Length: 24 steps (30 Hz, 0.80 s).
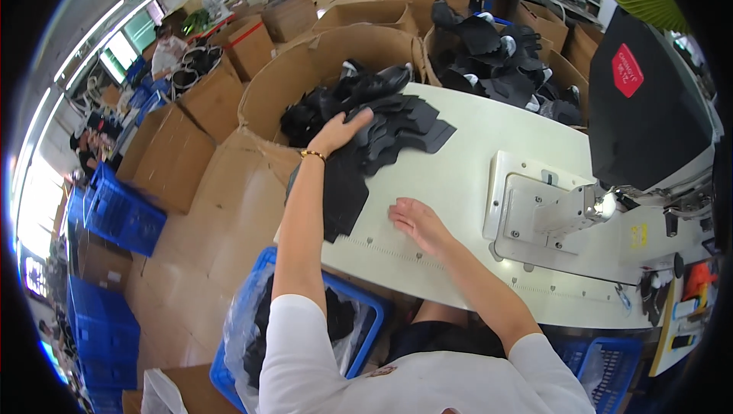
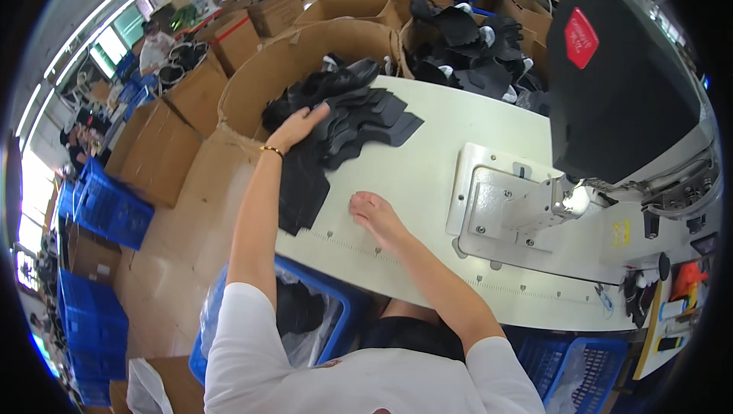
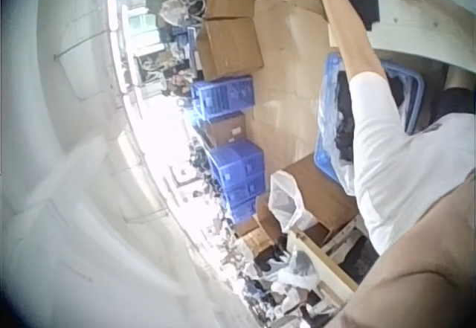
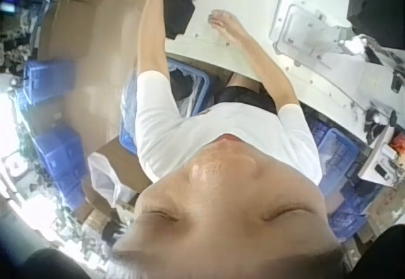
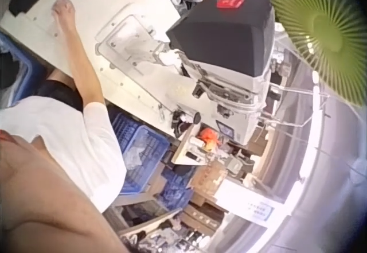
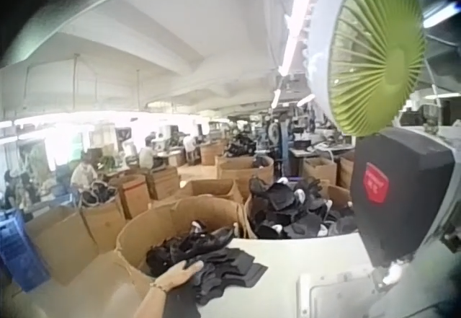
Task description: The recorder sorts through a stack of black shoe upper components, groups them, and places them into a plastic bag within a crate.
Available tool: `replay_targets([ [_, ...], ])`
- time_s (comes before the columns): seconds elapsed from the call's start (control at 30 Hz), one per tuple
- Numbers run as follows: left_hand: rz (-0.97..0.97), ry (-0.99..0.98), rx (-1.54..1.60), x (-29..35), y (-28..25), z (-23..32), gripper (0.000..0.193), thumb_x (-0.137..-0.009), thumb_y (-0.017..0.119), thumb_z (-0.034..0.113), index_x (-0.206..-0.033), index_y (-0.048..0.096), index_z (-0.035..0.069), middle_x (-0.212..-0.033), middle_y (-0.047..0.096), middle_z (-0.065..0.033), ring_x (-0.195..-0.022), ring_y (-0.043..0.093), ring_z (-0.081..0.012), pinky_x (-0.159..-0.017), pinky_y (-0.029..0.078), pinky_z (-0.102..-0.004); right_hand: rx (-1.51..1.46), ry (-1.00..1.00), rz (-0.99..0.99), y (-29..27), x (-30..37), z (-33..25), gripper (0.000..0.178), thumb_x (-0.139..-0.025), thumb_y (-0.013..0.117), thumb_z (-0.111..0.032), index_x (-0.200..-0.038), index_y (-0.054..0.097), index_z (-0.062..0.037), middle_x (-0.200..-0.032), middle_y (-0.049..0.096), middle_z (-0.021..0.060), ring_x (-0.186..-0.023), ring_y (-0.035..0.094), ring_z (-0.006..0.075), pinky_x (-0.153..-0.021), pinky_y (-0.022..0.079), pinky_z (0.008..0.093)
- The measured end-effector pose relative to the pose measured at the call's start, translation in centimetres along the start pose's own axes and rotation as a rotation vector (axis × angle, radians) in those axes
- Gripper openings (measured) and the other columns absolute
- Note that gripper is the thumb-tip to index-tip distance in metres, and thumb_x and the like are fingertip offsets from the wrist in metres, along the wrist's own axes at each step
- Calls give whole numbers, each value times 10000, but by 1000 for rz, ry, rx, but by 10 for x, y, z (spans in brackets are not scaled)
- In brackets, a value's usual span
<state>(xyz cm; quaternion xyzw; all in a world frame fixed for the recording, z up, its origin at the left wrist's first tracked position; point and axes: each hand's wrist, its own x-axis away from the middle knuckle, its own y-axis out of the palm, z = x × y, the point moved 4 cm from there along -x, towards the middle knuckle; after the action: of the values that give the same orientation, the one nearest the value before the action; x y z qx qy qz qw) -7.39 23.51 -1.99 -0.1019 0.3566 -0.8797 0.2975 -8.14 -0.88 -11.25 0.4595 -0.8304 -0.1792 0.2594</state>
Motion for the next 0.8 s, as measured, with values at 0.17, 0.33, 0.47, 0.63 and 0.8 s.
replay_targets([
  [0.17,-136,-64,-330,-11,27,-4,1064,-436,695,640,-1120,450,-138,-1131,498,-255,-1117,454,-301,-926,352,-329,-238,104,22,-14,-18,-7,611,-832,545,-305,-1251,271,47,-1190,406,148,-1099,412,230,-959,327,331],
  [0.33,-355,-204,-288,27,60,33,895,-508,685,564,-1013,518,-157,-1010,567,-240,-873,591,-286,-738,465,-312,-317,161,135,-19,-21,-24,565,-835,520,-371,-1207,367,26,-1165,438,149,-1087,421,230,-911,355,312],
  [0.47,-207,-233,-368,79,99,78,1037,-537,664,570,-1156,324,-191,-1085,495,-309,-1030,507,-365,-868,407,-363,-77,149,202,-37,11,-29,387,-848,461,-450,-968,484,-83,-905,491,44,-875,455,157,-753,384,279],
  [0.63,-138,-162,-570,125,109,114,1119,-542,652,608,-1256,203,-127,-1098,470,-300,-1018,495,-390,-855,405,-412,65,262,331,-46,78,-40,402,-831,445,-512,-922,518,-127,-771,453,-37,-734,423,76,-653,369,249],
  [0.8,-20,-66,-535,141,108,122,1043,-558,666,579,-1269,246,-58,-1065,446,-271,-1010,473,-378,-835,404,-431,21,57,380,-57,85,-34,421,-829,481,-465,-1018,485,-88,-807,470,-23,-727,439,84,-651,389,255],
])
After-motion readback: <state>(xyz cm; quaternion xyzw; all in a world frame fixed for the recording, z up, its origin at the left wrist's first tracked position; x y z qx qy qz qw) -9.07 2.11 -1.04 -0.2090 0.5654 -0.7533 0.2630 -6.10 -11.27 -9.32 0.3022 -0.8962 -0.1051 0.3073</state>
